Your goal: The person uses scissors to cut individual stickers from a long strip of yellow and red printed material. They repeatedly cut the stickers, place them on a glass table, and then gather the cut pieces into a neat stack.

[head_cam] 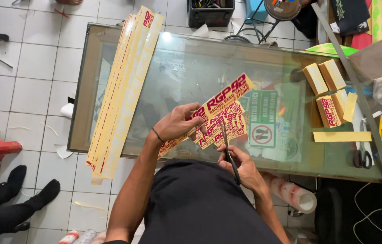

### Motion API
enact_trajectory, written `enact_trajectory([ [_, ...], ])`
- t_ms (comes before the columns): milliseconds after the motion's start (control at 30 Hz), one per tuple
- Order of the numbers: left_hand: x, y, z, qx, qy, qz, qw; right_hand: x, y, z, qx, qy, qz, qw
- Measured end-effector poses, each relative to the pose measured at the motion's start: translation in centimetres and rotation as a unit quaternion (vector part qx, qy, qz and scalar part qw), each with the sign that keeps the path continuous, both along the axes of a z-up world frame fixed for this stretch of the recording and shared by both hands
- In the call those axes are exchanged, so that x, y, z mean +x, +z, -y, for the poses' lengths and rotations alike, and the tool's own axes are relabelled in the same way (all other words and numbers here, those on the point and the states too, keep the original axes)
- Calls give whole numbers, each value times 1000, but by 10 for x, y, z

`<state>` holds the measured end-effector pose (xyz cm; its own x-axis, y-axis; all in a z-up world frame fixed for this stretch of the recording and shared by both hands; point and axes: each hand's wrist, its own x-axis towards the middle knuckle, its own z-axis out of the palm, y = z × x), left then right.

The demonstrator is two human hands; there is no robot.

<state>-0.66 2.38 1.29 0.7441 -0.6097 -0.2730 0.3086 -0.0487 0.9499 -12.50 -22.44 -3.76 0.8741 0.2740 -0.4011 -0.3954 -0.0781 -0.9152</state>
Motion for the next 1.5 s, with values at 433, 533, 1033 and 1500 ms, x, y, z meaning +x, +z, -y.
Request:
enact_trajectory([
  [433,-1,-23,11,66,0,45,997,5,12,-8,-35,27,11,999],
  [533,-3,-20,11,72,7,51,996,2,7,-9,-38,22,2,999],
  [1033,-7,-17,13,93,-16,53,994,-1,4,-17,-46,-2,-8,999],
  [1500,-4,-49,16,46,0,13,999,1,-3,-21,-24,-38,-17,999],
])
